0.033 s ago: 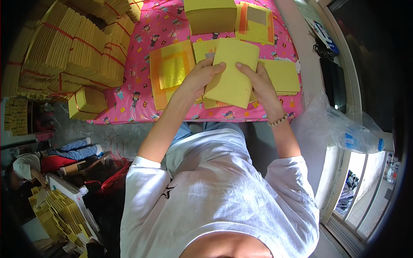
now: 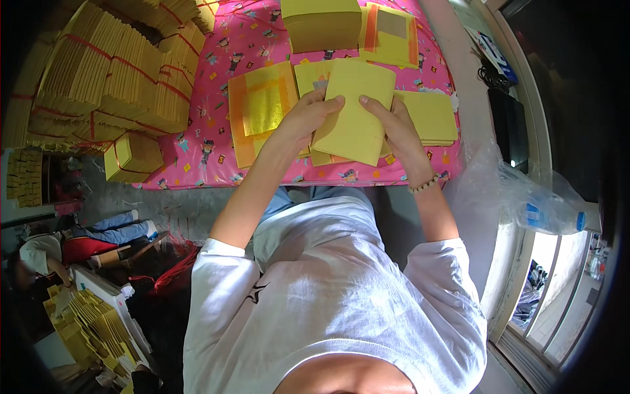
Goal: Bundling stacks of joss paper with rubber bands and inspecting the stacks.
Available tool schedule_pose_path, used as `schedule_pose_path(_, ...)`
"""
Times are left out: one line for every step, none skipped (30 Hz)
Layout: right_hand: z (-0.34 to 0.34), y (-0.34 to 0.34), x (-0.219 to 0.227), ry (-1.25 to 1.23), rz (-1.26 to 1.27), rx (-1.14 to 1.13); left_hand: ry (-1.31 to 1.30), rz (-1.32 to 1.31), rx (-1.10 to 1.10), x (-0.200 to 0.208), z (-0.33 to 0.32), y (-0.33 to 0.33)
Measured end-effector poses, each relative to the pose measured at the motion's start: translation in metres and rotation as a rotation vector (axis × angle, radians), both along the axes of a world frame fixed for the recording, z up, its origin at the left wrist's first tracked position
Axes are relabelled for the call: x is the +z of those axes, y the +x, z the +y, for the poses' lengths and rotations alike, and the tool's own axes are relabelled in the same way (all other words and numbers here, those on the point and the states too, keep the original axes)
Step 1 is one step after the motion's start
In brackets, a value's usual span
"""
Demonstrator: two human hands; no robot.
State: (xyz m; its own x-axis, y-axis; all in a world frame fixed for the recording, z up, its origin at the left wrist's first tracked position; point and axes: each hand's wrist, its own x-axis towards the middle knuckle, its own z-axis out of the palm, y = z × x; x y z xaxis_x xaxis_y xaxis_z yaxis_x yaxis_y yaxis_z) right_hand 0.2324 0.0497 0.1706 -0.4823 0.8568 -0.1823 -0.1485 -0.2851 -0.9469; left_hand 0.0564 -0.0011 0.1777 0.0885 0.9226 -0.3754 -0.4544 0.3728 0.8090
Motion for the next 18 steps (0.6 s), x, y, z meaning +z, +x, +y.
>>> schedule_pose_path(0.000,0.000,-0.001,0.018,-0.015,-0.004,-0.039,0.035,-0.014,0.000,0.001,0.000)
schedule_pose_path(0.000,0.000,-0.001,0.037,-0.030,-0.008,-0.037,0.035,-0.014,-0.001,0.001,-0.001)
schedule_pose_path(-0.001,0.000,-0.001,0.040,-0.029,-0.007,-0.047,0.038,-0.028,-0.001,0.001,-0.002)
schedule_pose_path(-0.002,-0.001,0.000,0.105,-0.086,-0.018,-0.056,0.041,-0.043,-0.001,0.002,-0.003)
schedule_pose_path(-0.004,-0.001,0.001,0.173,-0.143,-0.028,-0.051,0.043,-0.042,0.000,0.002,-0.002)
schedule_pose_path(-0.005,-0.001,0.000,0.178,-0.141,-0.031,-0.040,0.047,0.014,0.002,0.000,0.003)
schedule_pose_path(-0.006,-0.001,-0.002,0.242,-0.144,-0.042,-0.027,0.050,0.071,0.003,-0.002,0.009)
schedule_pose_path(-0.007,0.000,-0.001,0.307,-0.148,-0.053,-0.019,0.053,0.068,0.004,-0.004,0.014)
schedule_pose_path(-0.009,-0.001,0.001,0.315,-0.145,-0.054,0.155,0.132,0.123,0.002,-0.009,0.019)
schedule_pose_path(-0.012,-0.001,0.004,0.336,-0.124,-0.059,0.330,0.210,0.176,0.001,-0.012,0.023)
schedule_pose_path(-0.014,-0.002,0.007,0.356,-0.103,-0.064,0.339,0.212,0.176,-0.002,-0.015,0.027)
schedule_pose_path(-0.017,-0.002,0.010,0.365,-0.101,-0.066,0.420,0.225,0.215,-0.005,-0.017,0.029)
schedule_pose_path(-0.019,-0.002,0.013,0.383,-0.091,-0.064,0.501,0.238,0.254,-0.007,-0.018,0.032)
schedule_pose_path(-0.022,-0.001,0.015,0.401,-0.081,-0.061,0.509,0.239,0.254,-0.009,-0.021,0.034)
schedule_pose_path(-0.024,-0.001,0.016,0.409,-0.078,-0.063,0.533,0.265,0.276,-0.009,-0.023,0.036)
schedule_pose_path(-0.026,0.000,0.017,0.364,-0.064,-0.066,0.557,0.290,0.299,-0.008,-0.025,0.037)
schedule_pose_path(-0.027,0.000,0.017,0.319,-0.050,-0.069,0.564,0.292,0.300,-0.007,-0.027,0.038)
schedule_pose_path(-0.029,0.001,0.016,0.324,-0.048,-0.072,0.574,0.314,0.301,-0.006,-0.029,0.039)
